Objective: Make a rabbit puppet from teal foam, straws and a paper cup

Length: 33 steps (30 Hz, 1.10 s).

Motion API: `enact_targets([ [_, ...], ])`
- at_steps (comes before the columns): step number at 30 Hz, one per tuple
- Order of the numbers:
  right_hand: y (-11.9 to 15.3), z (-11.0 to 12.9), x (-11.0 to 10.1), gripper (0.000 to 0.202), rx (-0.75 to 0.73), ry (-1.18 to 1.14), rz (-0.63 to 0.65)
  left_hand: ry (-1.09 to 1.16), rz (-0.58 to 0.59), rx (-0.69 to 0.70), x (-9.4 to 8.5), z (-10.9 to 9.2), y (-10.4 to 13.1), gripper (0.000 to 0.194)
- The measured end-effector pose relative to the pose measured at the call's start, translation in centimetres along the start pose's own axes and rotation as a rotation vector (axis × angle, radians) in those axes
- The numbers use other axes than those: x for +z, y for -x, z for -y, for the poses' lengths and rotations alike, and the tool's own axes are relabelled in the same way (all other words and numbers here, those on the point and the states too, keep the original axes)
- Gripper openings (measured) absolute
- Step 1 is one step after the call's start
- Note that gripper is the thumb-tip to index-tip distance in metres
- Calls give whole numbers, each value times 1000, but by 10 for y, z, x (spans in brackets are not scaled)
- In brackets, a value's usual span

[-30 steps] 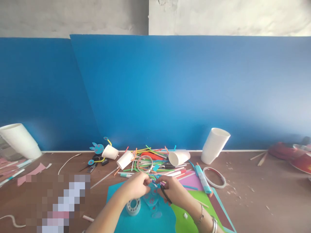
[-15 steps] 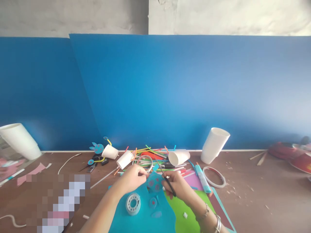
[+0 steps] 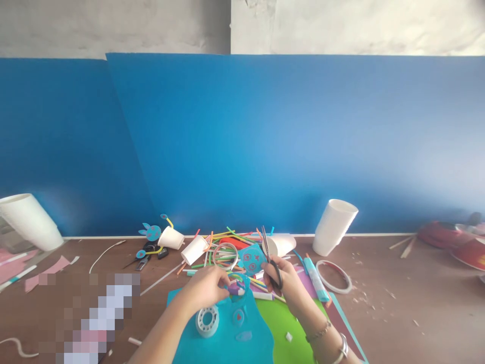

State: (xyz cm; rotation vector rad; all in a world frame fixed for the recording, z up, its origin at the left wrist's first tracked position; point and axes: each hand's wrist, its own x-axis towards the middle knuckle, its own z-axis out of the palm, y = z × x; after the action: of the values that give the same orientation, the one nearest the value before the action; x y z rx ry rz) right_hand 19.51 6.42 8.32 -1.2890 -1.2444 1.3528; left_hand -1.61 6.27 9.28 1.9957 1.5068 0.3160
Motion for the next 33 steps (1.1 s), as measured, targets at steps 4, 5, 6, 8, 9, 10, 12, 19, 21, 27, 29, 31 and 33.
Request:
enact_targets([
  [4, 1, -2, 0, 19, -2, -9, -11, -81, 11, 55, 15, -7, -2, 16],
  [5, 1, -2, 0, 20, -7, -13, -9, -98, 20, 62, 19, -9, -3, 16],
  [6, 1, -2, -1, 20, -13, -17, -7, -113, 27, 69, 23, -11, -4, 16],
  [8, 1, -2, -1, 20, -25, -30, -5, -135, 33, 88, 30, -15, -6, 12],
  [9, 1, -2, -2, 20, -28, -36, -4, -140, 30, 100, 32, -15, -7, 7],
  [10, 1, -1, -2, 20, -28, -38, -5, -140, 25, 111, 33, -15, -8, 5],
  [12, 1, 0, -2, 21, -23, -34, -8, -124, 8, 128, 31, -13, -10, 13],
  [19, 1, 3, -2, 19, -29, -24, -7, -17, -62, 91, 3, 16, -13, 24],
  [21, 1, 2, -3, 18, -25, -27, -8, -12, -48, 65, 1, 22, -14, 25],
  [27, 0, 0, -4, 19, -21, -17, -7, -45, -50, -2, 7, 23, -15, 12],
  [29, 1, 1, -4, 20, -21, -13, -8, -62, -84, -14, 9, 19, -14, 8],
  [31, 1, 1, -4, 21, -18, -10, -12, -71, -95, -13, 13, 14, -13, 11],
  [33, 1, 2, -4, 21, -17, -14, -14, -74, -87, -10, 17, 11, -13, 13],
])
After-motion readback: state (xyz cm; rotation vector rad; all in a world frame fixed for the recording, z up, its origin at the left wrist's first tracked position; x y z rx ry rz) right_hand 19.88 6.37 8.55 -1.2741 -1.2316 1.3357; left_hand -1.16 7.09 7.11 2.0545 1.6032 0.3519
